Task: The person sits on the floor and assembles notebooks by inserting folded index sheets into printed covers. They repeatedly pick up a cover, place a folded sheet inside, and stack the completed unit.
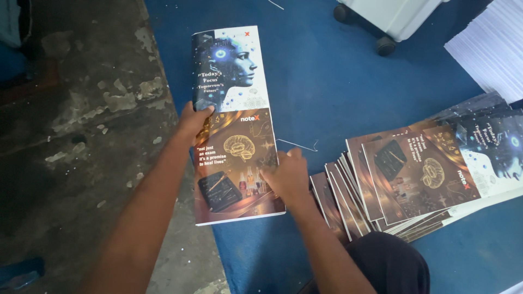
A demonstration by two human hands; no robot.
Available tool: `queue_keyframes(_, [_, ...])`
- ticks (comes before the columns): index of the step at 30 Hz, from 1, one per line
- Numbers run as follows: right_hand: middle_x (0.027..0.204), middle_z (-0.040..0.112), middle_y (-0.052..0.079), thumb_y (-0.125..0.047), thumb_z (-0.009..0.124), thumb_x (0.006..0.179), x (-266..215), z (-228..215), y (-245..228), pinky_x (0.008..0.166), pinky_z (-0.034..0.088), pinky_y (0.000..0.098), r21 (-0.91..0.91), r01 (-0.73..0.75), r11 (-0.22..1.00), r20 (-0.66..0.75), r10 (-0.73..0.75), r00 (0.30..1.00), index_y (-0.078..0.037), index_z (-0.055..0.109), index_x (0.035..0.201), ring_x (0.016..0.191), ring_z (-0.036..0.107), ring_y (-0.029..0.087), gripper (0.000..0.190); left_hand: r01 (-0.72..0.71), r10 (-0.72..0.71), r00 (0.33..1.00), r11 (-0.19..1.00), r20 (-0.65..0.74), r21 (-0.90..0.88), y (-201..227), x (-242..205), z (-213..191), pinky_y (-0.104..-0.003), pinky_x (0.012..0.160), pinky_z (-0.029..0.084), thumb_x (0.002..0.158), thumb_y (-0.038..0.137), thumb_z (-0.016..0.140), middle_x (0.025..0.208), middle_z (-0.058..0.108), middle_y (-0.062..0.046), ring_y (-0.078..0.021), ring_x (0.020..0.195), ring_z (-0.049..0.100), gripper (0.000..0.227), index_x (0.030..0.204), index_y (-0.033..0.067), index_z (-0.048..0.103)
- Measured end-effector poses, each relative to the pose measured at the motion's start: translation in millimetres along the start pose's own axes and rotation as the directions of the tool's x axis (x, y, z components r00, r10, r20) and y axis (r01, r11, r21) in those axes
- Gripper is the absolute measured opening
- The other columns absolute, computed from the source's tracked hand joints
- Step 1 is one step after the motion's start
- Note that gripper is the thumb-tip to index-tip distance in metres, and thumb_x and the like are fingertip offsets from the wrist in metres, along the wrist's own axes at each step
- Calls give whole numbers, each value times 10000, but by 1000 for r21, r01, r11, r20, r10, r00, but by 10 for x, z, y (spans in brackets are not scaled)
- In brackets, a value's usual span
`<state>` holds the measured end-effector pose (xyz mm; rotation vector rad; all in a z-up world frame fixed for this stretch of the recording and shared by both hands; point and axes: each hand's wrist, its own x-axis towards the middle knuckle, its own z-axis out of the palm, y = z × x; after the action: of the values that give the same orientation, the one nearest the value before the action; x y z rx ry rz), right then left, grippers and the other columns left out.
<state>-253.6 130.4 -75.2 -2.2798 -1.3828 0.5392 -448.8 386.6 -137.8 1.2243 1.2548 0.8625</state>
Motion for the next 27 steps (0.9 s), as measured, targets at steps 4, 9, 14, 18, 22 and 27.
queue_keyframes(4, [1264, 633, 284, -281, 719, 767, 70, 87, 124, 1013, 489, 461, 331, 109, 937, 19, -122, 992, -55, 529, 1408, 1198, 600, 427, 706, 33, -34, 999, 998, 14, 46, -9, 38, -14, -369, 884, 544, 883, 189, 739, 1144, 707, -122, -218, 1015, 695, 424, 1239, 22, 579])
queue_keyframes(9, [1348, 553, 335, -328, 727, 856, 147, 357, 197, 1036, 482, 451, 308, 17, 951, 98, -50, 994, 49, 239, 1544, 1227, 570, 466, 924, 78, -75, 997, 984, -29, 159, -148, 231, -19, -374, 898, 555, 884, 203, 764, 1168, 701, -162, -253, 1044, 709, 483, 1256, -10, 541])
queue_keyframes(14, [1395, 519, 327, -286, 722, 842, 195, 457, 255, 1053, 468, 438, 331, -34, 943, 97, 1, 995, 46, 247, 1543, 1266, 553, 451, 910, -84, 134, 988, 891, -82, 446, 21, 327, 38, -417, 983, 531, 737, 175, 838, 1276, 632, -233, -341, 1155, 649, 870, 1441, -28, 370])
queue_keyframes(18, [1406, 519, 336, -231, 755, 809, 246, 475, 444, 1093, 458, 435, 363, 52, 930, 64, -81, 995, 82, 256, 1531, 1305, 553, 438, 932, -51, 263, 957, 559, -119, 828, 359, 40, 337, -644, 1045, 361, 809, 284, 813, 1567, 328, -248, -455, 1398, 354, 872, 1552, 184, 366])
queue_keyframes(22, [1445, 488, 319, -270, 820, 846, 213, 275, 628, 1092, 422, 469, 346, 229, 910, -106, -205, 973, 64, 343, 1494, 1340, 504, 429, 871, -163, 308, 951, 432, 25, 887, 654, -367, 744, -676, 1163, 203, 754, 360, 847, 1601, 254, -201, -398, 1499, 201, 920, 1524, 191, 372])
queue_keyframes(27, [1447, 567, 178, -266, 740, 854, -3, -538, 781, 985, 523, 373, 576, 89, 812, -94, -43, 995, -14, 479, 1456, 1219, 630, 259, 703, -400, 517, 839, 380, 167, 834, 817, -726, 1279, -696, 1159, 176, 758, 83, 731, 1556, 330, -244, -433, 1487, 234, 795, 1494, 147, 437])
